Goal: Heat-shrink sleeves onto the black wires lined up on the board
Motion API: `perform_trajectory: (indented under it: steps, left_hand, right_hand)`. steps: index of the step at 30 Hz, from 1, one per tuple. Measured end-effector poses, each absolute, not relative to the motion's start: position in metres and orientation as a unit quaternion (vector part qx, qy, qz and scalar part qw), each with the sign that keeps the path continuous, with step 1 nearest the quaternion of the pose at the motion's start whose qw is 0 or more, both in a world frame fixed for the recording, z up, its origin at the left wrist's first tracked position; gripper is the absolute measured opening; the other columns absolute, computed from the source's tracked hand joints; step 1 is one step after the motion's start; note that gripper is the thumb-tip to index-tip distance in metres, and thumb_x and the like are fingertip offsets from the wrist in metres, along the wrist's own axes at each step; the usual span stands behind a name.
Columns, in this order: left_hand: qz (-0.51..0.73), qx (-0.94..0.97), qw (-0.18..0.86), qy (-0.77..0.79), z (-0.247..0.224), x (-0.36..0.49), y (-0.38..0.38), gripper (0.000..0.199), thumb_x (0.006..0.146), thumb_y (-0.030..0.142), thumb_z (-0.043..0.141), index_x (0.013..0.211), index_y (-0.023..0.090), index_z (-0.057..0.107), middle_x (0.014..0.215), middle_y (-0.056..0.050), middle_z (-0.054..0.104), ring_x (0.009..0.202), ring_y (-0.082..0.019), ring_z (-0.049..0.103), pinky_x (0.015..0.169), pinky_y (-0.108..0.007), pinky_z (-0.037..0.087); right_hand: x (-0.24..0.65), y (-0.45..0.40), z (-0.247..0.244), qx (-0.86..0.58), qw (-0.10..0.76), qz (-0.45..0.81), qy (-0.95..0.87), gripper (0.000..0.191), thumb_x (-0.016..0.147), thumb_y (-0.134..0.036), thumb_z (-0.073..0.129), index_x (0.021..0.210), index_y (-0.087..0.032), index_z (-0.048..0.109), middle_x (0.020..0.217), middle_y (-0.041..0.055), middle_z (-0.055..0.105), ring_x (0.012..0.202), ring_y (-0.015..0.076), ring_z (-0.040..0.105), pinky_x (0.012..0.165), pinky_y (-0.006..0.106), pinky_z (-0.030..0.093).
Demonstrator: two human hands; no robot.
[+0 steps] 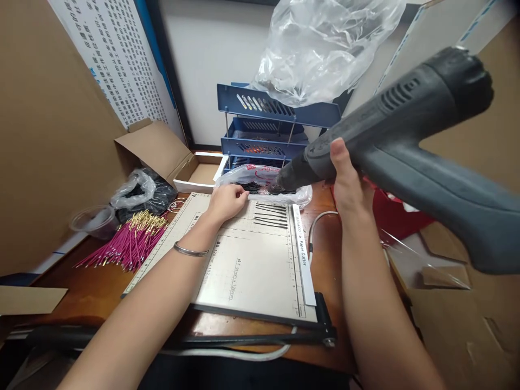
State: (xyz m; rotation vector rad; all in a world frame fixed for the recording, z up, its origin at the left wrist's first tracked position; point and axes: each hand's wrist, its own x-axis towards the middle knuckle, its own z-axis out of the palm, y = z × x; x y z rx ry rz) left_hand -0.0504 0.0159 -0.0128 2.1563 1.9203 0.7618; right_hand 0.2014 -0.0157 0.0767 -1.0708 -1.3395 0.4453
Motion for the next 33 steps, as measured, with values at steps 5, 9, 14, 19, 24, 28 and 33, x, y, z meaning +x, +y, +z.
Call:
perform_trajectory:
  steps: [5,9,14,19,24,28,33]
  left_hand:
    - [0.262,0.708,0.084,0.650,-0.015,-0.055,0.017,0.035,0.097,0.042,0.056,0.091,0.021,0.083,0.095,-0.012,0.081,0.090,-0.032,0.071,0.081,-0.043,0.052]
    - [0.289,0.689,0.082,0.660,-0.015,-0.061,0.019,0.033,0.095,0.042,0.056,0.085,0.022,0.081,0.086,-0.011,0.079,0.082,-0.030,0.069,0.075,-0.041,0.049]
    - [0.346,0.657,0.119,0.659,-0.012,-0.066,0.019,0.033,0.090,0.036,0.058,0.061,0.022,0.061,0.064,-0.005,0.066,0.067,-0.022,0.059,0.066,-0.035,0.040]
    - [0.365,0.628,0.121,0.676,-0.009,-0.070,0.018,0.036,0.085,0.029,0.057,0.055,0.023,0.039,0.052,0.002,0.045,0.059,-0.016,0.046,0.061,-0.032,0.031]
    - [0.386,0.617,0.111,0.676,-0.005,-0.074,0.017,0.042,0.080,0.024,0.062,0.056,0.023,0.028,0.052,0.005,0.034,0.058,-0.013,0.035,0.062,-0.030,0.028]
    - [0.397,0.610,0.110,0.677,-0.004,-0.076,0.017,0.042,0.079,0.022,0.064,0.055,0.022,0.029,0.052,0.006,0.033,0.058,-0.013,0.032,0.062,-0.030,0.026]
    - [0.403,0.592,0.145,0.683,-0.004,-0.076,0.016,0.051,0.083,0.030,0.069,0.053,0.022,0.028,0.051,0.006,0.028,0.056,-0.011,0.029,0.061,-0.031,0.023]
  right_hand:
    - [0.207,-0.018,0.095,-0.529,0.556,0.068,-0.638,0.066,0.103,-0.062,0.050,0.156,-0.021,0.047,0.158,0.0126,0.055,0.162,0.0350,0.035,0.130,0.059,0.036]
    - [0.216,-0.014,0.093,-0.538,0.549,0.045,-0.638,0.070,0.105,-0.065,0.046,0.158,-0.019,0.045,0.157,0.0148,0.056,0.162,0.0376,0.035,0.128,0.059,0.039]
    - [0.228,0.000,0.089,-0.509,0.603,0.097,-0.606,0.072,0.100,-0.070,0.052,0.155,-0.023,0.051,0.158,0.0108,0.057,0.162,0.0306,0.039,0.134,0.053,0.035]
    - [0.226,0.002,0.091,-0.515,0.633,0.126,-0.564,0.081,0.095,-0.074,0.056,0.156,-0.021,0.052,0.170,0.0075,0.045,0.166,0.0279,0.030,0.139,0.053,0.023]
    - [0.228,0.002,0.089,-0.499,0.637,0.117,-0.576,0.074,0.093,-0.073,0.060,0.150,-0.026,0.056,0.163,0.0064,0.053,0.166,0.0305,0.031,0.136,0.056,0.032]
    - [0.227,0.000,0.091,-0.501,0.652,0.123,-0.556,0.075,0.090,-0.076,0.064,0.147,-0.028,0.058,0.162,0.0061,0.054,0.164,0.0307,0.034,0.137,0.056,0.030]
    - [0.218,-0.004,0.096,-0.451,0.707,0.111,-0.534,0.064,0.086,-0.060,0.078,0.133,-0.017,0.067,0.149,0.0099,0.064,0.158,0.0275,0.045,0.133,0.049,0.038]
